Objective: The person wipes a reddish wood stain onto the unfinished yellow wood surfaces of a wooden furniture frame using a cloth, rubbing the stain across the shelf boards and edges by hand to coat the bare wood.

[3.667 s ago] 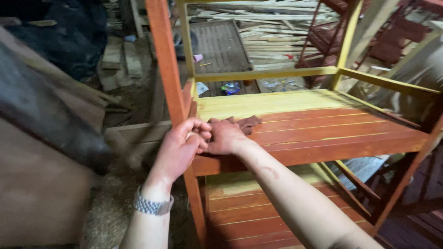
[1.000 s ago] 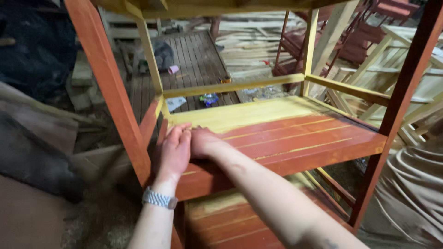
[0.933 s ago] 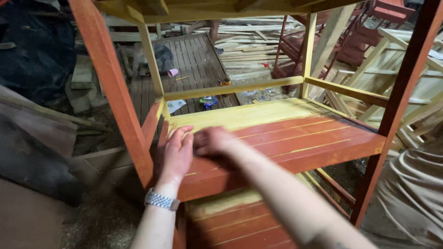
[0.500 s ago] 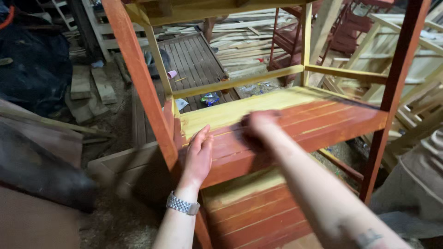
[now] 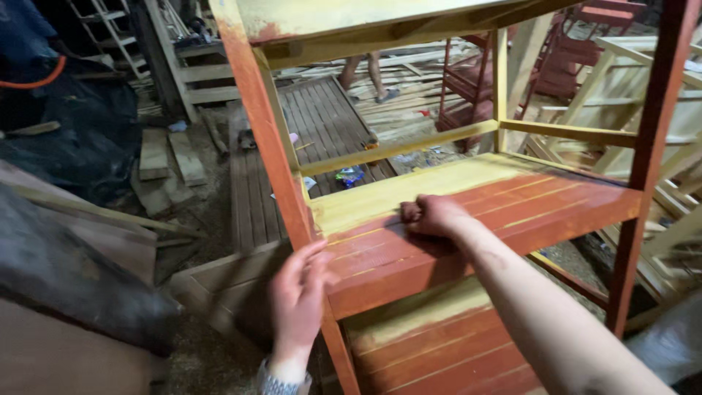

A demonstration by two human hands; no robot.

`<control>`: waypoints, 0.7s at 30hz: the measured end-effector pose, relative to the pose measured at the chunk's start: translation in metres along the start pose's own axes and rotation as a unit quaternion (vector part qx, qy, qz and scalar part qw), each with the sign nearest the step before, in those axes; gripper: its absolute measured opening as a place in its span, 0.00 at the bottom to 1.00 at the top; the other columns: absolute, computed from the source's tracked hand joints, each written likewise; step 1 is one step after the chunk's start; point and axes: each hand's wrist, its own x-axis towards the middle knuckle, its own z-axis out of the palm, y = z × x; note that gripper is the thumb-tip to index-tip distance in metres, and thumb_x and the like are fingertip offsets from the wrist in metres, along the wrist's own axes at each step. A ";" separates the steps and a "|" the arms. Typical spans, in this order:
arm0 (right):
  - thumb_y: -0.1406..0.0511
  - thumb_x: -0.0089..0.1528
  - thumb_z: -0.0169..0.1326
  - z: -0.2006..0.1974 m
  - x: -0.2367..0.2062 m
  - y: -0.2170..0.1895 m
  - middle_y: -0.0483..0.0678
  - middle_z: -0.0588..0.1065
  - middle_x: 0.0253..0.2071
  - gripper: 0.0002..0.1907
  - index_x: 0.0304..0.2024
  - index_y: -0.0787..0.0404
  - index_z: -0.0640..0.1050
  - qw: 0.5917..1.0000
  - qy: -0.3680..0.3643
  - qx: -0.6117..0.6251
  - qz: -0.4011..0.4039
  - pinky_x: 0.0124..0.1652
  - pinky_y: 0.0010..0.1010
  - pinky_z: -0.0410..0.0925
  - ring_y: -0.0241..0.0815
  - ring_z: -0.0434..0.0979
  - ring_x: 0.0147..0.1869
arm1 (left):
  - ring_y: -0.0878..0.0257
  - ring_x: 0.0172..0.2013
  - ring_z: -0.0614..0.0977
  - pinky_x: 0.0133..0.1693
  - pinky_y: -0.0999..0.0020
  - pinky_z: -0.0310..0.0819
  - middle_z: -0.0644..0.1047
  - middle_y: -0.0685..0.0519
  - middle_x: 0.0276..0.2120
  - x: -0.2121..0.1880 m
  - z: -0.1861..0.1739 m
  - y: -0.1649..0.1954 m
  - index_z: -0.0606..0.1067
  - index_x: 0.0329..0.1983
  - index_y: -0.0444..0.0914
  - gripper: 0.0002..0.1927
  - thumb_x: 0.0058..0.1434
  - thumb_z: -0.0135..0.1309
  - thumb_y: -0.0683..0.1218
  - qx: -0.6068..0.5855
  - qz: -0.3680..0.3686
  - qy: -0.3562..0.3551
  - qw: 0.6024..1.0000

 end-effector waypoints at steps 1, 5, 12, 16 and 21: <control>0.48 0.47 0.63 -0.001 0.005 0.001 0.58 0.81 0.48 0.30 0.46 0.56 0.80 1.000 -0.005 -0.021 0.000 0.54 0.44 0.74 0.57 0.81 0.53 | 0.67 0.33 0.80 0.39 0.73 0.75 0.81 0.50 0.39 -0.002 -0.009 -0.006 0.78 0.55 0.36 0.15 0.67 0.51 0.43 -0.026 0.027 0.037 0.999; 0.43 0.48 0.63 0.019 0.004 -0.048 0.53 0.78 0.56 0.38 0.57 0.49 0.77 0.992 -0.038 -0.121 -0.026 0.66 0.51 0.63 0.57 0.76 0.61 | 0.71 0.33 0.72 0.37 0.76 0.68 0.74 0.55 0.35 0.009 -0.028 -0.038 0.75 0.54 0.35 0.13 0.68 0.49 0.40 -0.136 0.092 0.140 0.976; 0.43 0.51 0.60 0.048 -0.016 -0.168 0.52 0.77 0.56 0.31 0.53 0.46 0.79 0.985 -0.091 -0.046 -0.137 0.66 0.61 0.57 0.58 0.71 0.65 | 0.68 0.48 0.76 0.53 0.73 0.69 0.77 0.55 0.48 0.062 -0.043 -0.083 0.74 0.55 0.32 0.14 0.69 0.48 0.41 -0.079 0.087 0.214 0.970; 0.53 0.45 0.65 0.035 0.005 -0.119 0.48 0.82 0.47 0.27 0.46 0.48 0.80 0.975 -0.132 0.089 -0.153 0.57 0.36 0.72 0.46 0.81 0.51 | 0.64 0.51 0.78 0.56 0.69 0.70 0.80 0.51 0.50 0.080 -0.058 -0.103 0.76 0.54 0.30 0.15 0.71 0.43 0.41 -0.123 0.063 0.127 0.982; 0.54 0.47 0.64 0.007 0.033 -0.023 0.49 0.83 0.44 0.24 0.45 0.53 0.82 0.995 -0.075 0.048 -0.045 0.52 0.36 0.74 0.46 0.83 0.49 | 0.65 0.55 0.77 0.60 0.70 0.68 0.78 0.54 0.54 0.095 -0.065 -0.130 0.74 0.58 0.33 0.18 0.72 0.39 0.43 -0.165 0.069 0.070 0.981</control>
